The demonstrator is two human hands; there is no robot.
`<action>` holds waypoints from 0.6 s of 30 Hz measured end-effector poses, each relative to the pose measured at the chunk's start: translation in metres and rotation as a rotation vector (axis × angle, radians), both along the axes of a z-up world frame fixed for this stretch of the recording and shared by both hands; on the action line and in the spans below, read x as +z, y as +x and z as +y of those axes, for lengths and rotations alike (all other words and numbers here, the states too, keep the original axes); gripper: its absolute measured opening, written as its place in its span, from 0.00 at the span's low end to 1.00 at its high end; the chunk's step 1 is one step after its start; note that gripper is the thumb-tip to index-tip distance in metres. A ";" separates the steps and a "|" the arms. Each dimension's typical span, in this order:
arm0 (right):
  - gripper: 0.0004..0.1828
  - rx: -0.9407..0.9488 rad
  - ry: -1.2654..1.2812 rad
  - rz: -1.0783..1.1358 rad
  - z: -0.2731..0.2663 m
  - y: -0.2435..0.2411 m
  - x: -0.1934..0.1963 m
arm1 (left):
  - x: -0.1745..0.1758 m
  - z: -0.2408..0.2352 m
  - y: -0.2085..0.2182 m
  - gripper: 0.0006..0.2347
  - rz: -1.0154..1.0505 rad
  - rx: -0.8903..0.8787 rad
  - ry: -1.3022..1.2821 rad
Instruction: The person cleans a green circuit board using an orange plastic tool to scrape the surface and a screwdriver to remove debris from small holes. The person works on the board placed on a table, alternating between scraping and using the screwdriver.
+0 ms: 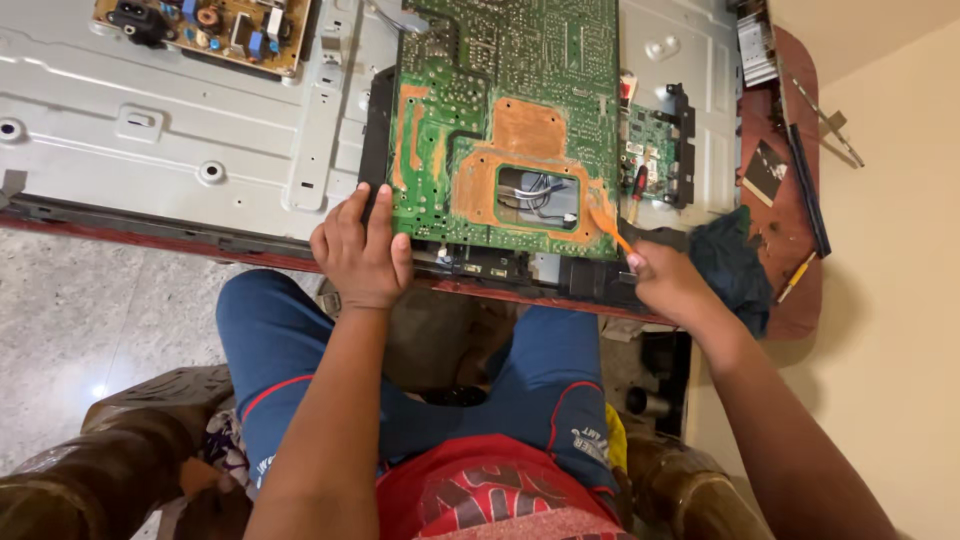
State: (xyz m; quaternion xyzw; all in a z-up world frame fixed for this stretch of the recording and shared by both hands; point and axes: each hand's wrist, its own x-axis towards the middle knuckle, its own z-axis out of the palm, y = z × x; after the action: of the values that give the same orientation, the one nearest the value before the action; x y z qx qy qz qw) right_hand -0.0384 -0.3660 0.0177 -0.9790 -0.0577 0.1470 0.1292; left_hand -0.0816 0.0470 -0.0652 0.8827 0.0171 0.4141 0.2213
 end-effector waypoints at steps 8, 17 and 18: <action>0.16 -0.231 0.492 0.233 -0.009 0.002 -0.025 | 0.002 -0.002 -0.002 0.22 -0.034 -0.007 0.000; 0.18 -0.486 0.576 0.382 0.016 0.001 -0.003 | -0.006 -0.001 -0.004 0.22 0.019 -0.027 -0.012; 0.18 -0.512 0.566 0.392 0.017 0.004 -0.003 | -0.006 -0.001 -0.003 0.22 0.015 -0.021 -0.008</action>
State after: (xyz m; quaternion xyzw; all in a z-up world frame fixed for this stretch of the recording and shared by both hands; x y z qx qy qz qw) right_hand -0.0345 -0.3487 0.0142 -0.8411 0.1749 0.2718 0.4336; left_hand -0.0848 0.0464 -0.0712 0.8850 0.0111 0.4050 0.2292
